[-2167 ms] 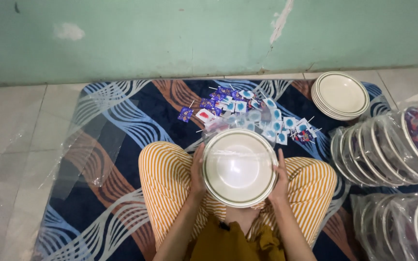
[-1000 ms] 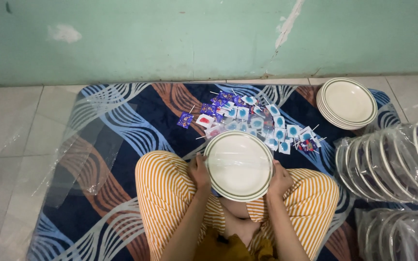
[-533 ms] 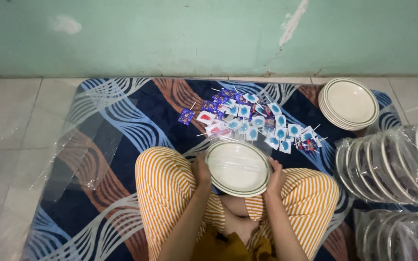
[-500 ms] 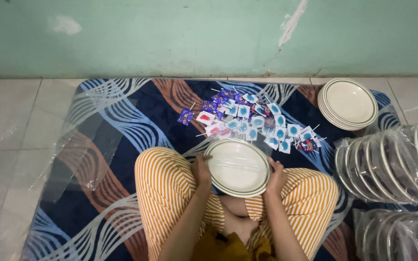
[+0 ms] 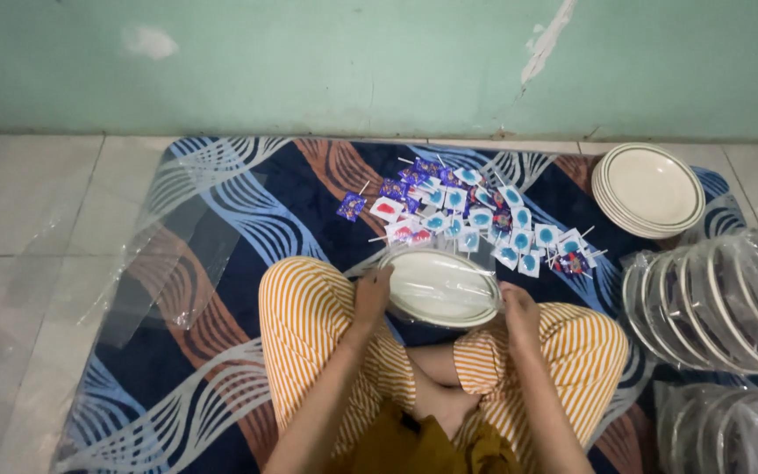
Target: The person, sitting on a mat, uses their hands to place small blue and white decorative items onto a white plate and then secures them within a clear plastic bag.
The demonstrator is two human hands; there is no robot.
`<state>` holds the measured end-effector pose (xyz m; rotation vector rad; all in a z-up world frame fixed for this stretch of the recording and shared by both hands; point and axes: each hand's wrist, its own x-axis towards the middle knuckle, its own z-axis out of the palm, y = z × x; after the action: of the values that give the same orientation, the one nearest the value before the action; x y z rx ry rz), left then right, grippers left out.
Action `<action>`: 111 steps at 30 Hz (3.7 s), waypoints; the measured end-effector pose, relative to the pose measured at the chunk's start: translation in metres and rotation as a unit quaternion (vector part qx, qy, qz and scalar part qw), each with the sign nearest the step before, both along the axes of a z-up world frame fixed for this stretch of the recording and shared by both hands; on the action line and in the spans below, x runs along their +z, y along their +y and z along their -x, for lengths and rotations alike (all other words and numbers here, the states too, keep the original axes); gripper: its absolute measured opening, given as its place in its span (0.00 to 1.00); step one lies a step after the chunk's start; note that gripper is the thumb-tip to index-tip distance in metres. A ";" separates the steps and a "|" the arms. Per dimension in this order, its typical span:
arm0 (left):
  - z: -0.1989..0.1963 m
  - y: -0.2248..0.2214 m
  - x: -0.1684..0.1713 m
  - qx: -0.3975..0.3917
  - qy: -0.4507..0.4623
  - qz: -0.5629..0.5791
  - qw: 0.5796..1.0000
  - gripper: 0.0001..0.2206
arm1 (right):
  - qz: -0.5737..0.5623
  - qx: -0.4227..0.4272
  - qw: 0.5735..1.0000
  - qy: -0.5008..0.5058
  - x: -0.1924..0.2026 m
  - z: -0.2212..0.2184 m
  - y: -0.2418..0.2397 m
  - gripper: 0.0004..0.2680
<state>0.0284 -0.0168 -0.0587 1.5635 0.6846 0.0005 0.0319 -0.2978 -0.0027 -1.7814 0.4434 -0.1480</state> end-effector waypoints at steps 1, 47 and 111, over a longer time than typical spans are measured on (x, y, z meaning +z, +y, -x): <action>0.002 0.003 -0.001 0.000 0.001 0.001 1.000 0.24 | 0.001 0.000 1.000 0.001 0.029 0.011 0.006 0.10; 0.001 0.002 -0.043 -0.284 0.117 -0.121 0.944 0.31 | 0.238 0.305 0.905 0.180 -0.058 -0.007 0.008 0.21; -0.029 -0.016 0.036 -0.186 -0.467 -0.623 0.599 0.11 | 0.600 0.131 0.745 -0.263 -0.028 -0.023 0.029 0.21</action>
<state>0.0575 -0.0325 -0.0228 2.5913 -0.7497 1.1459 0.0547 -0.2693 -0.0303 -2.8805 -0.4730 -0.8717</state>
